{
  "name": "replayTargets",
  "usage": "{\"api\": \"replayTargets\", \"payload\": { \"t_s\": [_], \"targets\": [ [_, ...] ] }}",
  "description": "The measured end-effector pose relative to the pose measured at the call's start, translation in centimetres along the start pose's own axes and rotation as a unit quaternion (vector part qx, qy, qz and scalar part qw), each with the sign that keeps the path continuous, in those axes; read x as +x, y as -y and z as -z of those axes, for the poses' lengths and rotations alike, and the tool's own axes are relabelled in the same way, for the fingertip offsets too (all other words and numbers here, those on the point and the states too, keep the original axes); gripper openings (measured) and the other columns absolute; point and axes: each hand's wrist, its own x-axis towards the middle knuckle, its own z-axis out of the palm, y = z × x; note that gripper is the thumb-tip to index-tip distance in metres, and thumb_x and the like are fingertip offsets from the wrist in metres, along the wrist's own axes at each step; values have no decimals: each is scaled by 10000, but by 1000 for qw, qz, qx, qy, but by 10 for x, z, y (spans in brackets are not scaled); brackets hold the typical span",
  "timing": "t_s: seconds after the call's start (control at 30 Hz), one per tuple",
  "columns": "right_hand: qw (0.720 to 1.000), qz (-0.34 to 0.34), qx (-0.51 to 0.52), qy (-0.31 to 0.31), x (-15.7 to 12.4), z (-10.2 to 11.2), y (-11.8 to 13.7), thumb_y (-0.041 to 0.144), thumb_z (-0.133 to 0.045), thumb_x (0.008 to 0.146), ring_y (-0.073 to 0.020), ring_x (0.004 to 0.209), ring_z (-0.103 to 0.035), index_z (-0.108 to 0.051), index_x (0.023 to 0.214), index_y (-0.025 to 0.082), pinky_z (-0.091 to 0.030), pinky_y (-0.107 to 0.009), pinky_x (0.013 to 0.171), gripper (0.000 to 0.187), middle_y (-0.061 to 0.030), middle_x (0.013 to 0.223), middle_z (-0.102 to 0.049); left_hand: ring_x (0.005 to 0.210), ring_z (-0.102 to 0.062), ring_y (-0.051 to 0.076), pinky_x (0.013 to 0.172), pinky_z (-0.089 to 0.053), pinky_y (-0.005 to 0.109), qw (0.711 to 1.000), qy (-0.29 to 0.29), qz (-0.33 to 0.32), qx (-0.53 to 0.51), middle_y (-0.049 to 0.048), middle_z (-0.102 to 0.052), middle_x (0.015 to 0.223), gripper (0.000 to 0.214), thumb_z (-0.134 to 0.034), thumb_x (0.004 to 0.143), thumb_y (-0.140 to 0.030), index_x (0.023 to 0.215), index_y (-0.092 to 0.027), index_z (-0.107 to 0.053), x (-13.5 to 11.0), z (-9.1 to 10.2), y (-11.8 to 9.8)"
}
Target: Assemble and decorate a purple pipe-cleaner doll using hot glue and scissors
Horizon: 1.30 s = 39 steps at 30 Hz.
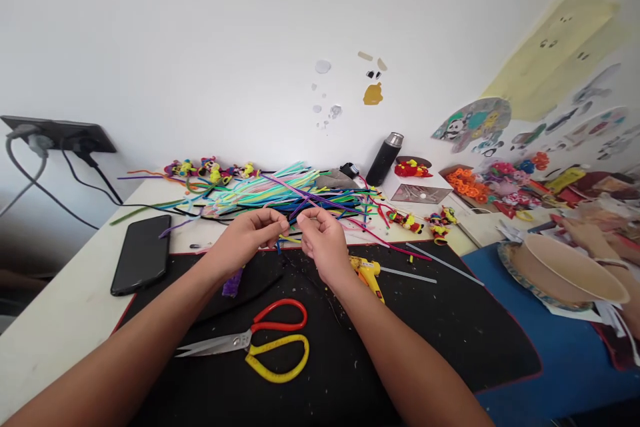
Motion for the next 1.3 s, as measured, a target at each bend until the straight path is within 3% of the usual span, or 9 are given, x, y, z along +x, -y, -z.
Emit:
{"api": "replayTargets", "payload": {
  "t_s": [0.43, 1.3],
  "targets": [
    [1000, -8, -8, 19, -7, 15, -14, 471, -753, 829, -58, 383, -298, -593, 860, 207, -232, -202, 372, 311, 133, 491, -400, 581, -475, 124, 559, -357, 253, 999, 4, 2, 50, -21, -592, 661, 359, -769, 798, -545, 782, -193, -697, 1, -6, 4],
    [1000, -12, 12, 21, -10, 15, -19, 474, -772, 839, -60, 381, -298, -596, 860, 212, -227, -208, 372, 317, 125, 501, -408, 590, -480, 145, 588, -389, 275, 996, 14, 8, 82, -20, -579, 665, 343, -737, 789, -554, 767, -215, -691, -2, -15, 0]
  ]
}}
